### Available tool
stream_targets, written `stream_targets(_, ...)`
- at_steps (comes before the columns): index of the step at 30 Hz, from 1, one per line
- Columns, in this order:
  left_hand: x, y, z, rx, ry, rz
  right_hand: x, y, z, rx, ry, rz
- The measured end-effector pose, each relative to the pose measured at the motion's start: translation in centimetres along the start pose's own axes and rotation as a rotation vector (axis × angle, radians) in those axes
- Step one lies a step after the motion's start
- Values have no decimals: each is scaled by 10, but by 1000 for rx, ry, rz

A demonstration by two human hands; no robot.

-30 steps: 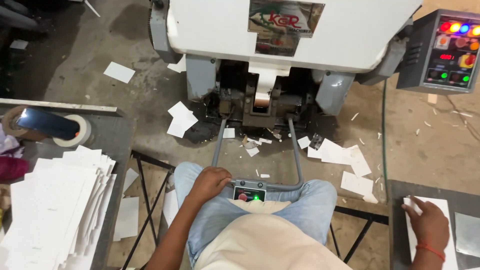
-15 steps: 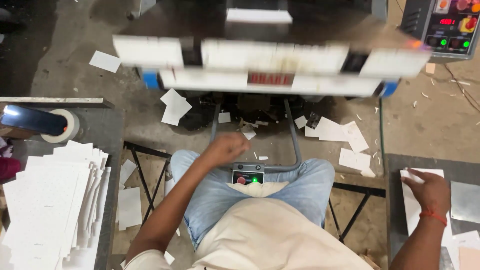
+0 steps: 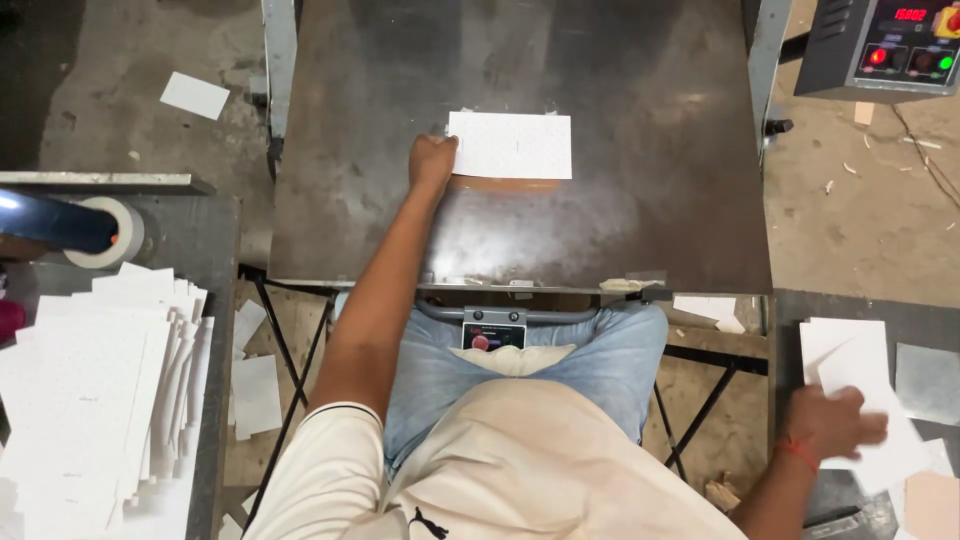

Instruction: Feeding paper sheets into an industrial die-cutting or pressing machine.

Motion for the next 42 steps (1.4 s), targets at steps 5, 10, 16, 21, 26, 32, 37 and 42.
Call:
stream_targets(5,29,-2,19,-132,202,67,45,-11,-83,-289,-65,-123)
stream_targets(10,-36,66,5,-44,575,36,-50,-15,45,-278,-355,-318)
stream_targets(16,-322,177,117,145,97,-642,-21,44,273,-836,-581,-297)
stream_targets(21,-474,322,125,106,34,-1005,-19,137,430,-1185,-712,-125)
stream_targets(26,-488,392,110,-231,-620,-974,-33,174,509,-1307,-615,64)
stream_targets(32,-454,358,72,-126,-711,-777,-30,160,526,-1402,-601,130)
stream_targets(37,-444,317,64,-60,-885,-485,-25,150,533,-1425,-616,190)
stream_targets(42,-452,311,81,-115,-680,-571,-32,149,533,-1416,-683,241)
Point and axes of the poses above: each hand's wrist, its own y-axis away from the middle knuckle, its own x-axis out of the palm, z = x × y, the point moved 4 cm from there along -y, towards the middle knuckle, and after that the axes turned 10 degrees about y, right-handed, at the moved point
